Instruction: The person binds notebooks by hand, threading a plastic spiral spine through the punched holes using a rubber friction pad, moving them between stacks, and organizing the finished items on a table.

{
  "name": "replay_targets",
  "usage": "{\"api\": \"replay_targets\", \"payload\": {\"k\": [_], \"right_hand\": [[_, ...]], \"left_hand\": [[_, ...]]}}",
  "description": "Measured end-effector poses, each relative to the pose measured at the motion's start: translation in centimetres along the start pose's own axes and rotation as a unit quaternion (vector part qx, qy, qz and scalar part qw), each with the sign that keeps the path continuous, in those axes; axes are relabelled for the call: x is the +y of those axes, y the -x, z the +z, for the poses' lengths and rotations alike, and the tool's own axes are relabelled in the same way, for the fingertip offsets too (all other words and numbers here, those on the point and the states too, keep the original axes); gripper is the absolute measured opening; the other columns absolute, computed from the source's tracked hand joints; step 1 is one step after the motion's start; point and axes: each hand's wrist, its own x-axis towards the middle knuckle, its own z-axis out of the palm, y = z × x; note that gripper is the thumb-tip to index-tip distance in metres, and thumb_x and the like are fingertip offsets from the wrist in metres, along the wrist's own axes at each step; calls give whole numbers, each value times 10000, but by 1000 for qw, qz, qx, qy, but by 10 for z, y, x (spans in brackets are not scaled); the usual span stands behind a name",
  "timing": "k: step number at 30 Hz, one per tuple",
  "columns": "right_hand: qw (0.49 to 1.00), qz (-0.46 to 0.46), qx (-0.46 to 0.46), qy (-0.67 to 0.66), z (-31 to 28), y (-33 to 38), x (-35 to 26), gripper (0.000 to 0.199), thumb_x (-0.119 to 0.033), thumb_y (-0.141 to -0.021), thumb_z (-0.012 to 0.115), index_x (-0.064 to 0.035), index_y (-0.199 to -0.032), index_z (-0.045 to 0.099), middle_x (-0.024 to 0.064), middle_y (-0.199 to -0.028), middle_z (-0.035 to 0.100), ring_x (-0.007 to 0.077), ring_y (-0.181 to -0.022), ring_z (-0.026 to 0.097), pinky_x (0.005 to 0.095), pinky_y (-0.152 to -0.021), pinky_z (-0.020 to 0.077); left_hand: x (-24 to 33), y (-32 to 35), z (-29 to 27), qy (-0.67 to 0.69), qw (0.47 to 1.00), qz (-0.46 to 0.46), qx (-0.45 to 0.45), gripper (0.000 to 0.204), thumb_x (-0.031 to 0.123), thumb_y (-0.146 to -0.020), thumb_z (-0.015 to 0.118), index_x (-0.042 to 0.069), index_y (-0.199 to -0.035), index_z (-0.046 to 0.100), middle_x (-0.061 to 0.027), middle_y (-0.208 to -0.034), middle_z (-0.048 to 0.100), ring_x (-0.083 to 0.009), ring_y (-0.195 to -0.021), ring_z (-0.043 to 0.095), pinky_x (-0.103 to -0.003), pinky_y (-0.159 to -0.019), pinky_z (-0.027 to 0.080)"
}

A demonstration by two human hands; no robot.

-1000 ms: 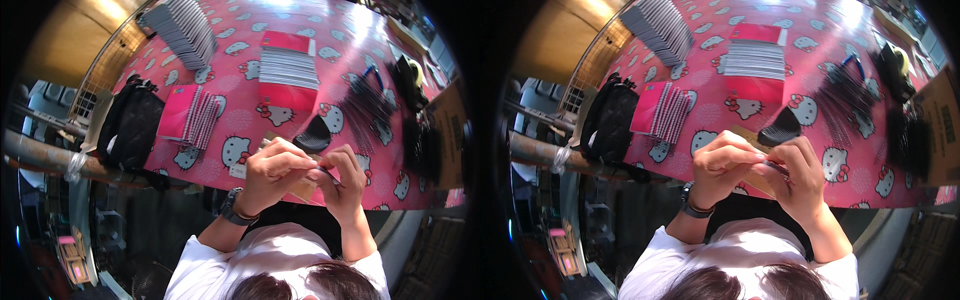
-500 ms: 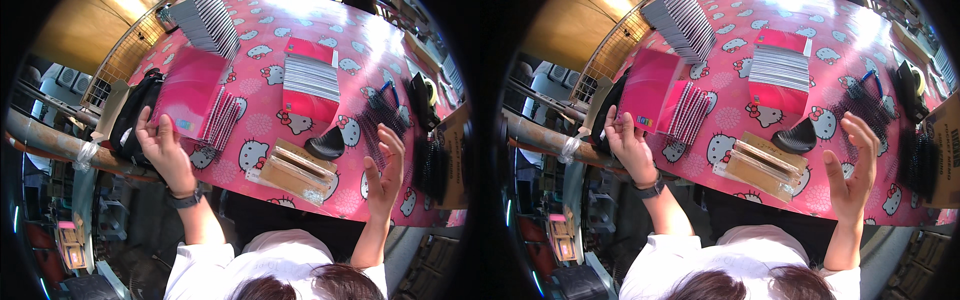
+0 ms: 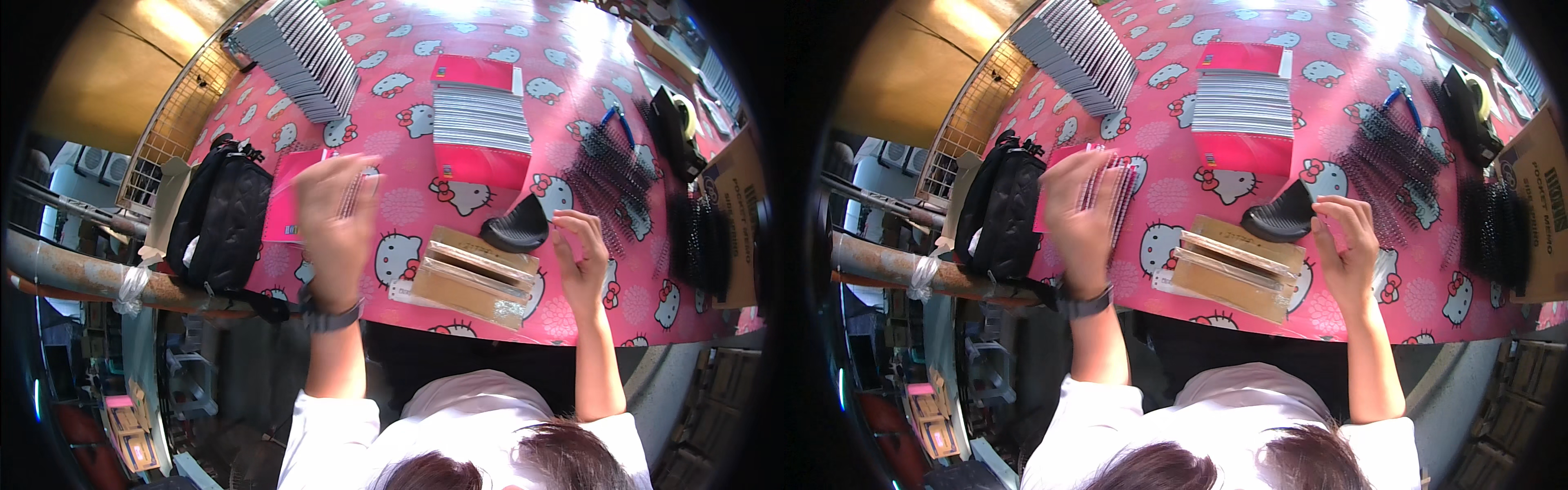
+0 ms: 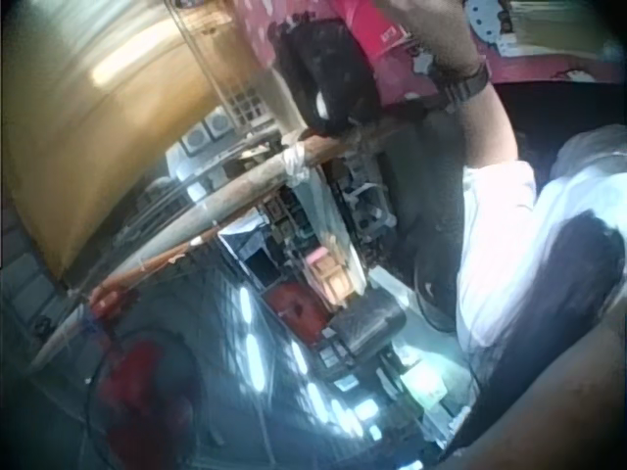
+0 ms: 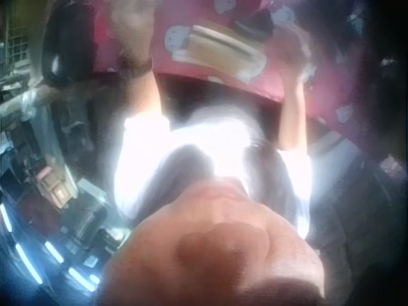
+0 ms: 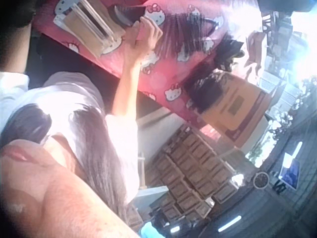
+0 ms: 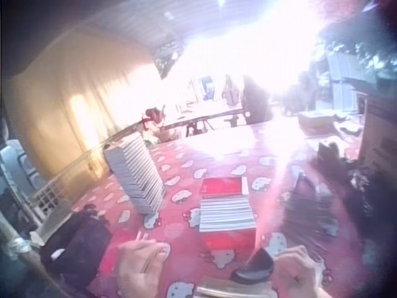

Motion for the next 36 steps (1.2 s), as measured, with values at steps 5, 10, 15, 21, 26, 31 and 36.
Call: {"api": "replay_targets", "payload": {"k": [5, 10, 15, 21, 26, 31, 36], "right_hand": [[999, 15, 11, -34, 1, 2, 8, 178, 18, -787, 656, -29, -958, 656, 97, -995, 663, 261, -976, 592, 353, -850, 475], [999, 27, 11, -45, 2, 3, 10, 206, 37, -767, 652, -34, -961, 654, 86, -996, 661, 263, -972, 583, 355, -844, 487], [998, 37, -12, -52, 2, 4, 10, 228, 45, -759, 646, -26, -976, 640, 96, -1033, 646, 277, -1005, 564, 361, -865, 479], [997, 41, -21, -54, 3, 7, 6, 240, 47, -757, 639, -28, -985, 633, 106, -1052, 639, 292, -1020, 557, 375, -878, 474], [997, 44, -22, -57, 6, 7, 4, 239, 42, -758, 639, -27, -987, 632, 108, -1063, 638, 294, -1030, 556, 380, -884, 471], [997, 46, -25, -58, 6, 6, 2, 233, 42, -760, 639, -25, -983, 630, 106, -1065, 640, 294, -1028, 558, 381, -881, 471], [998, 25, -18, -51, 4, 6, 10, 233, 41, -760, 645, -28, -982, 632, 115, -1049, 643, 296, -1013, 569, 377, -874, 471]], "left_hand": [[6, -29, 99, 1, 975, 186, -120, 398, 116, -749, 755, 132, -1136, 667, -27, -1093, 618, -227, -1017, 564, -378, -873, 446], [-11, -15, 135, -26, 973, 205, -105, 378, 103, -747, 744, 135, -1113, 654, -4, -1053, 618, -222, -1000, 566, -382, -875, 429], [-11, -3, 145, -22, 976, 210, -53, 312, 90, -766, 733, 146, -1062, 654, -1, -1030, 629, -225, -999, 577, -385, -860, 428], [-10, 1, 147, -15, 977, 212, -27, 298, 71, -765, 729, 148, -1045, 660, 0, -1026, 636, -232, -1004, 584, -388, -853, 430], [-11, 1, 147, -11, 977, 210, -25, 297, 67, -766, 726, 149, -1043, 661, 2, -1028, 638, -232, -1004, 585, -387, -859, 430], [-9, -2, 143, 15, 980, 196, -42, 283, 61, -760, 730, 136, -1023, 656, -22, -986, 650, -246, -969, 600, -385, -838, 450], [9, -29, 87, 144, 972, 63, -176, 274, 23, -743, 757, 74, -1002, 683, -65, -896, 657, -197, -768, 626, -314, -663, 500]]}}
